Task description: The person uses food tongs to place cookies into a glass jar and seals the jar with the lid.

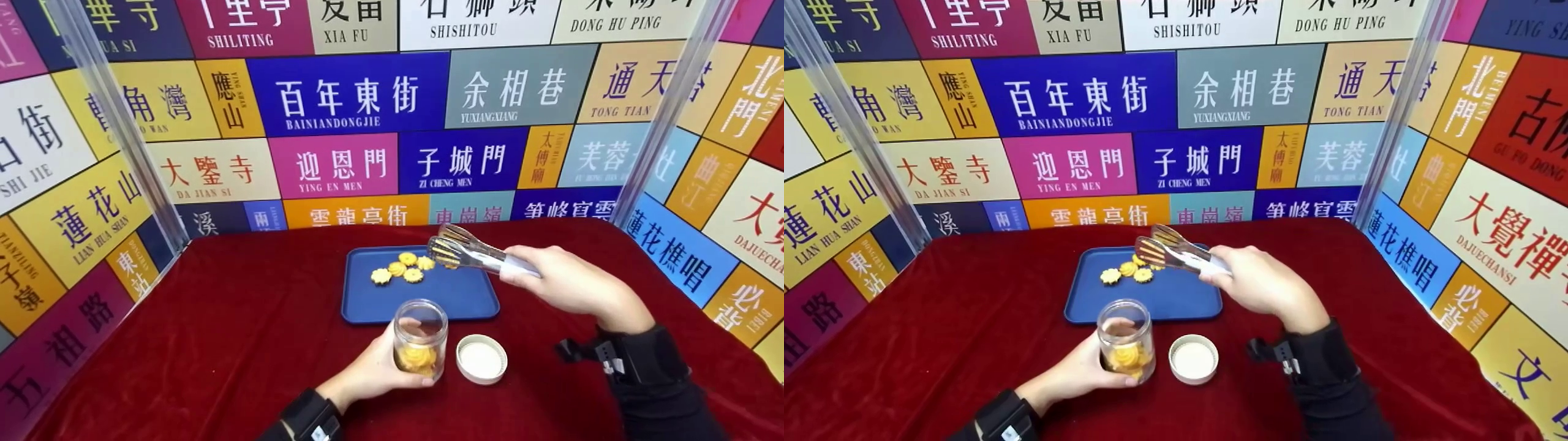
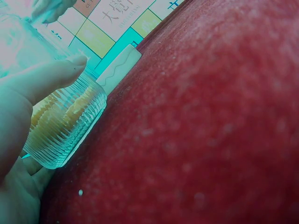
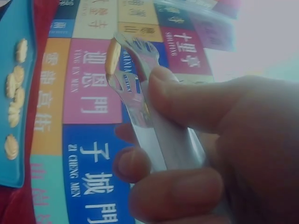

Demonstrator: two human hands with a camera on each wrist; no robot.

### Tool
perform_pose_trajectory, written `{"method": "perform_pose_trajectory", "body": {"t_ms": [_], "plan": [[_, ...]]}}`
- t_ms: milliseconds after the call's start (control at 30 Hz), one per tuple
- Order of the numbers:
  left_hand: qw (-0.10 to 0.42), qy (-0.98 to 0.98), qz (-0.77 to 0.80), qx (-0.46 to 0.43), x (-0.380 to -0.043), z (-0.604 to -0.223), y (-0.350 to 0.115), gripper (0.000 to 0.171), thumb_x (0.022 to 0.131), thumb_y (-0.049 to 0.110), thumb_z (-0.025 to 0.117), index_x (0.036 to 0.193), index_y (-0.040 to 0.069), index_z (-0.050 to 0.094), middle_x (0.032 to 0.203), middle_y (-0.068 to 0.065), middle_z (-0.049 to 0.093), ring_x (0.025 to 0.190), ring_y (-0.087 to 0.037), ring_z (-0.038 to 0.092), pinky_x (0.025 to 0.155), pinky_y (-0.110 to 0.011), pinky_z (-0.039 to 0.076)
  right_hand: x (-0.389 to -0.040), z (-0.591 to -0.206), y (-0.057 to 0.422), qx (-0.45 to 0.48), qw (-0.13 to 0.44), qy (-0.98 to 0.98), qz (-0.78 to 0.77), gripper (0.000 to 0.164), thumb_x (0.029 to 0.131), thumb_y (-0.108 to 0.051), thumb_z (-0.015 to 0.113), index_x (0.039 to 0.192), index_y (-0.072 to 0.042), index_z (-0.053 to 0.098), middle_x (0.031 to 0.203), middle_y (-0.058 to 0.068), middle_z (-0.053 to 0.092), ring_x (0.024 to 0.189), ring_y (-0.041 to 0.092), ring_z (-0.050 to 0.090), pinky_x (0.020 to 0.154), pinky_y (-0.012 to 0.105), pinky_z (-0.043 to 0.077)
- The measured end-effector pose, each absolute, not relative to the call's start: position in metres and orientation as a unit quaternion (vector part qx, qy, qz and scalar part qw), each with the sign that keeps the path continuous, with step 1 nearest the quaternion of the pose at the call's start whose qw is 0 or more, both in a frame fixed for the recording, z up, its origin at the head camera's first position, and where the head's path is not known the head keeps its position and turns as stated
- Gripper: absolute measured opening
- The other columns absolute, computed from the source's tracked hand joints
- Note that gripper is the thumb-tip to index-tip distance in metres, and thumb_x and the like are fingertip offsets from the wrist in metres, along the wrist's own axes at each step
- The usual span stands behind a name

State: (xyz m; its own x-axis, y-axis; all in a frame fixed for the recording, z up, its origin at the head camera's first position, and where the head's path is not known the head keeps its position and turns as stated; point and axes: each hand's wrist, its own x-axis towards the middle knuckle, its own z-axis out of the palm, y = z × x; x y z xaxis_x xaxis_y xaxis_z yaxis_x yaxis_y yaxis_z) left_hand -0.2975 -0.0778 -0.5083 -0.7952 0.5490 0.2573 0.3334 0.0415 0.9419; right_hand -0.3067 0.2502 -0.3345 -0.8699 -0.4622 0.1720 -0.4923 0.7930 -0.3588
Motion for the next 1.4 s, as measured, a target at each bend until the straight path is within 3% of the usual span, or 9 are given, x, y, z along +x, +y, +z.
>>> {"method": "perform_pose_trajectory", "body": {"t_ms": [533,1033,1267,1400], "plan": [[0.09,0.717,0.619,0.308,-0.299,-0.51,-0.078,0.088,0.077,0.01,0.096,0.147,0.008,0.044,0.132,0.0,0.069,0.123,-0.019,0.066,0.112,-0.032,0.048,-0.282,-0.319,0.242,0.318,-0.006,-0.925,0.209,0.04,0.109,-0.048,0.058,0.139,-0.024,0.065,0.104,-0.01,0.069,0.089,0.012,0.061,0.08,0.032,0.05],[0.09,0.719,0.614,0.312,-0.301,-0.511,-0.077,0.089,0.077,0.009,0.096,0.147,0.006,0.042,0.132,-0.001,0.068,0.122,-0.019,0.066,0.111,-0.032,0.048,-0.271,-0.317,0.231,0.386,-0.049,-0.898,0.206,0.029,0.109,-0.047,0.058,0.123,-0.025,0.069,0.092,-0.014,0.066,0.078,0.006,0.059,0.071,0.026,0.048],[0.089,0.723,0.608,0.315,-0.3,-0.51,-0.078,0.108,0.078,0.013,0.096,0.162,0.021,0.03,0.137,0.004,0.067,0.127,-0.017,0.064,0.115,-0.033,0.045,-0.272,-0.32,0.231,0.388,-0.051,-0.901,0.184,0.025,0.109,-0.045,0.061,0.12,-0.024,0.069,0.086,-0.016,0.063,0.074,0.003,0.058,0.067,0.025,0.048],[0.085,0.734,0.599,0.309,-0.3,-0.51,-0.079,0.111,0.078,0.016,0.097,0.164,0.022,0.028,0.137,0.007,0.067,0.127,-0.016,0.064,0.115,-0.033,0.044,-0.274,-0.322,0.231,0.391,-0.052,-0.902,0.175,0.024,0.108,-0.043,0.062,0.12,-0.024,0.07,0.088,-0.016,0.064,0.073,0.003,0.058,0.067,0.025,0.048]]}}
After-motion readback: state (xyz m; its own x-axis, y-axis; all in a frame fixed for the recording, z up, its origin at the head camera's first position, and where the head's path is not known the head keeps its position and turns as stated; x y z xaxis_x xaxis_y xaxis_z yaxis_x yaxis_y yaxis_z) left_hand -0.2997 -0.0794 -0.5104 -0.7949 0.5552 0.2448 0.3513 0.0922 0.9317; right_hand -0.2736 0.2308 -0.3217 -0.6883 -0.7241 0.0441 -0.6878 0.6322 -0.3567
